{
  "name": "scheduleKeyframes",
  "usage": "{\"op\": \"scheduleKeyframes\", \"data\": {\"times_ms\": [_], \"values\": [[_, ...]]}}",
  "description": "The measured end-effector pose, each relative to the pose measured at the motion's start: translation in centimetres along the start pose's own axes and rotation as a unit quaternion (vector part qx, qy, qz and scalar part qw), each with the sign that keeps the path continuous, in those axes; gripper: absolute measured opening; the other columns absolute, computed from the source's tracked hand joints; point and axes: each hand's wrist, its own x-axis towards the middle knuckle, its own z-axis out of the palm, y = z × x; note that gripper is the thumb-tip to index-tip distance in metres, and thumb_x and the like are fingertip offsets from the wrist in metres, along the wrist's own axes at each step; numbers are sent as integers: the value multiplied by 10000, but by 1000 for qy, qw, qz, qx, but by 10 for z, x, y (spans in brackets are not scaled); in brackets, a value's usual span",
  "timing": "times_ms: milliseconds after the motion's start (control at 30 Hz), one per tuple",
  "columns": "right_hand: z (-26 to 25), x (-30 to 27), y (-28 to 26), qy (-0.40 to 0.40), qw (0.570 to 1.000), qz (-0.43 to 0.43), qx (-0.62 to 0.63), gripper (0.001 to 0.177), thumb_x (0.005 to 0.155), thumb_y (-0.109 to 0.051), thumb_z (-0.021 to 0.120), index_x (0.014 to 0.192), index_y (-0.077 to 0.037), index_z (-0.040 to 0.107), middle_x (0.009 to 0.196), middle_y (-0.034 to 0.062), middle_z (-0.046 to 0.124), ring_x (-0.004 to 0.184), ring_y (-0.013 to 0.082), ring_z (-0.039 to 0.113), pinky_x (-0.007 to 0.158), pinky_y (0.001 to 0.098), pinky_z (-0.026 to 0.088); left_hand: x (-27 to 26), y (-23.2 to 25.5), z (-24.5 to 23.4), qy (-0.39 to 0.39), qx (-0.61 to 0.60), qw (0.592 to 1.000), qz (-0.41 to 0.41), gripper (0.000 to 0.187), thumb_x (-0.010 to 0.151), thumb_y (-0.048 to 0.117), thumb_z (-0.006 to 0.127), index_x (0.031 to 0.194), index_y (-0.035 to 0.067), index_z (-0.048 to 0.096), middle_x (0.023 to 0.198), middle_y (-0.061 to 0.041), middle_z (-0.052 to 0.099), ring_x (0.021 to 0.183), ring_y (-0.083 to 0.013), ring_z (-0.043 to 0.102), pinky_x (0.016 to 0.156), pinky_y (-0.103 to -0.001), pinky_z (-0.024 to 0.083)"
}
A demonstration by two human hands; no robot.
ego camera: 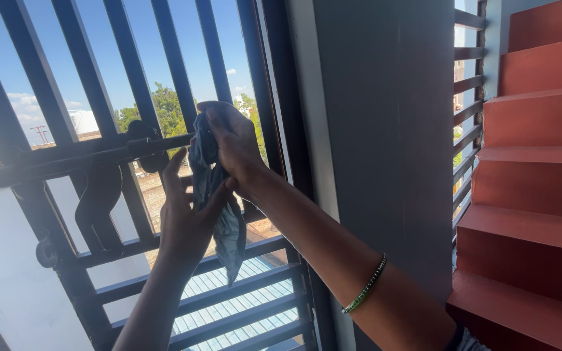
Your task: The person cleans a metal window grille using a cloth and a bucket of soapy water. They repeatedly dip the cloth into the bucket, wring it out, and wipe the horizontal and vertical bars of the grille. The person works systematically across different sections of the grille, including the latch mechanism.
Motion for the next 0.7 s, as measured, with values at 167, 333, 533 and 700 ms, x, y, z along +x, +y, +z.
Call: {"op": "scheduleKeyframes", "data": {"times_ms": [167,333,533,700], "values": [[6,-5,-6,33,993,92,70,423,1051,-429,470,1261,-74,563,923,112,631,845,211,690,723,382,608,-2,-19,-12,-78,-57,974,-205,358,923,212,667,1220,14,667,1074,-201,740,938,-291,772,755,-442,649],[9,-62,7,-167,927,-94,-322,482,989,-276,680,1405,-82,534,1309,147,528,1263,270,568,1008,388,531,17,-18,-28,210,-348,875,-263,333,1042,125,390,1224,7,644,1097,-136,702,959,-223,746,840,-393,651],[-2,-83,25,-143,899,-165,-379,330,1021,-124,657,1351,-120,649,1350,57,664,1305,224,686,1088,339,616,14,-4,-22,106,-347,894,-264,365,1057,233,368,1237,12,596,1160,-134,673,1171,-200,682,938,-404,477],[-34,-75,53,-84,728,-296,-613,318,889,-21,708,1185,-131,739,1300,83,646,1213,283,609,1029,426,543,9,17,-51,196,352,914,-42,591,816,57,589,1392,172,660,1268,-107,596,1251,-315,550,1084,-491,475]]}}
